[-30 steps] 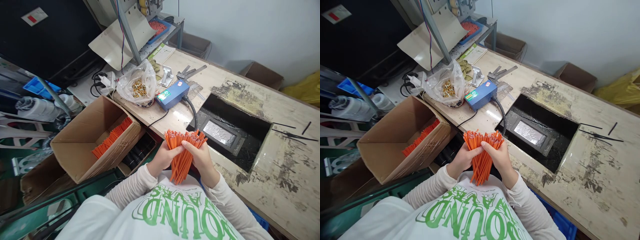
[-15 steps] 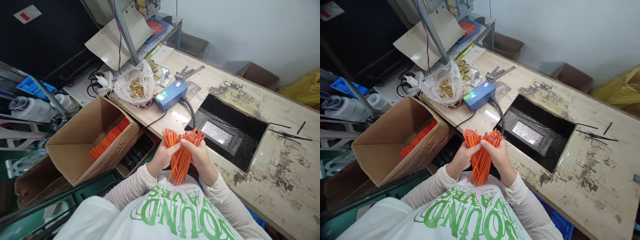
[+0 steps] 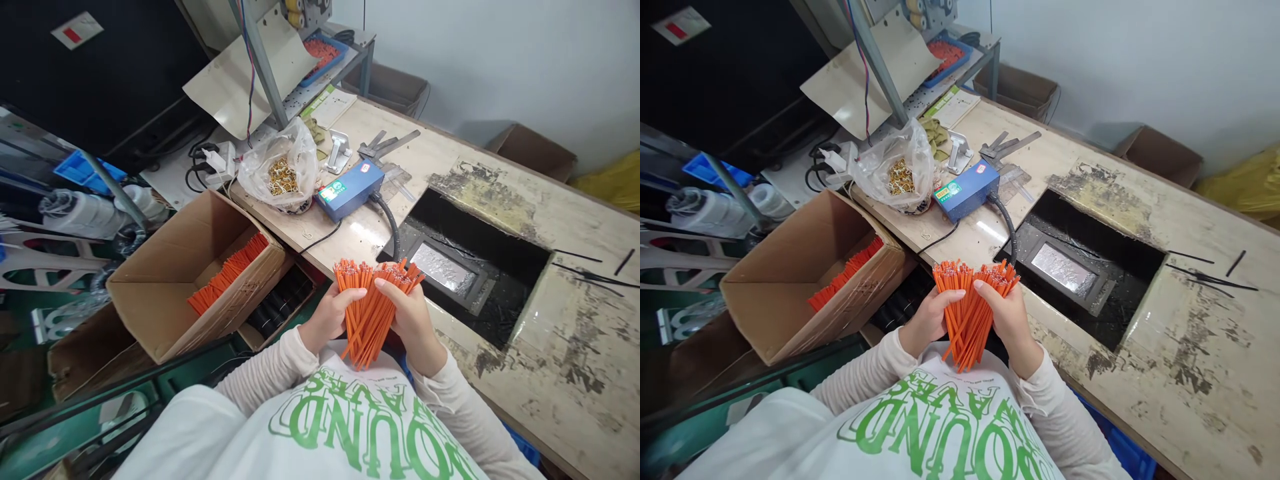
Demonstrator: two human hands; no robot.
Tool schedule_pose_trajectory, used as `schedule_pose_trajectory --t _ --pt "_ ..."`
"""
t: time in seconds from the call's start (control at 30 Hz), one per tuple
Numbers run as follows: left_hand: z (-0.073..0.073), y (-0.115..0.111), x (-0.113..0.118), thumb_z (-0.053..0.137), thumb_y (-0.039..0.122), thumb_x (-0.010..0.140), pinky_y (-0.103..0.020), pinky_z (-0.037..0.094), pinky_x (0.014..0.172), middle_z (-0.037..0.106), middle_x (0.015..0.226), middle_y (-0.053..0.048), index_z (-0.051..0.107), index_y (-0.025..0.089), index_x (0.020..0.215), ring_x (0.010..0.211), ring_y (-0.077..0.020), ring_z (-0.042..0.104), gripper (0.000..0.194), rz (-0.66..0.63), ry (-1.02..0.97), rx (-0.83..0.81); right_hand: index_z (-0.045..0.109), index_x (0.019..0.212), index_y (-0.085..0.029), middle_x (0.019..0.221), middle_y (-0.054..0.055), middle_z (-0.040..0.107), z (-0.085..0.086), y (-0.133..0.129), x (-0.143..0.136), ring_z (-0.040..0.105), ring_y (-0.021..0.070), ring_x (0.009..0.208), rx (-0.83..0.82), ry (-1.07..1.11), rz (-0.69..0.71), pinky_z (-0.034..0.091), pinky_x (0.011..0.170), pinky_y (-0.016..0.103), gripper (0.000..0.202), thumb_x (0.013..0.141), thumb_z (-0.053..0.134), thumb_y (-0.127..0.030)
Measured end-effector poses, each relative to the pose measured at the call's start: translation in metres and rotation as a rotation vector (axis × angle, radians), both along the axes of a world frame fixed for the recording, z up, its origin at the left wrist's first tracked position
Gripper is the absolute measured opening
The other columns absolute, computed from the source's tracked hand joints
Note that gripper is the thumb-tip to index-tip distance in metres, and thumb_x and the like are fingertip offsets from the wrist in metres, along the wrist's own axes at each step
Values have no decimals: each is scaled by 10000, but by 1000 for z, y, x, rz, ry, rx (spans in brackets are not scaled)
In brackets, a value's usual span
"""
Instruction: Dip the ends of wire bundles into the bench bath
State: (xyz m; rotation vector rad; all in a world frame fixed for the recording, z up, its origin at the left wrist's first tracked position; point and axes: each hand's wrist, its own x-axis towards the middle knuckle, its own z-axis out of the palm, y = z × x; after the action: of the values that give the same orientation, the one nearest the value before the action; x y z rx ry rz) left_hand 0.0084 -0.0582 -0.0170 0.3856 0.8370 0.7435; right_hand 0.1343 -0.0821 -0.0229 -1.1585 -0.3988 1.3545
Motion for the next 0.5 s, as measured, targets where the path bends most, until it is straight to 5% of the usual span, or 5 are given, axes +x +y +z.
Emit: schedule_pose_trajectory --t 0.5 --pt "-4 -3 -3 760 214 683 -377 476 938 754 941 -56 734 163 912 984 -257 683 237 -62 -90 46 705 853 -197 823 29 725 3 -5 1 667 204 739 2 -164 151 540 703 336 250 688 827 -340"
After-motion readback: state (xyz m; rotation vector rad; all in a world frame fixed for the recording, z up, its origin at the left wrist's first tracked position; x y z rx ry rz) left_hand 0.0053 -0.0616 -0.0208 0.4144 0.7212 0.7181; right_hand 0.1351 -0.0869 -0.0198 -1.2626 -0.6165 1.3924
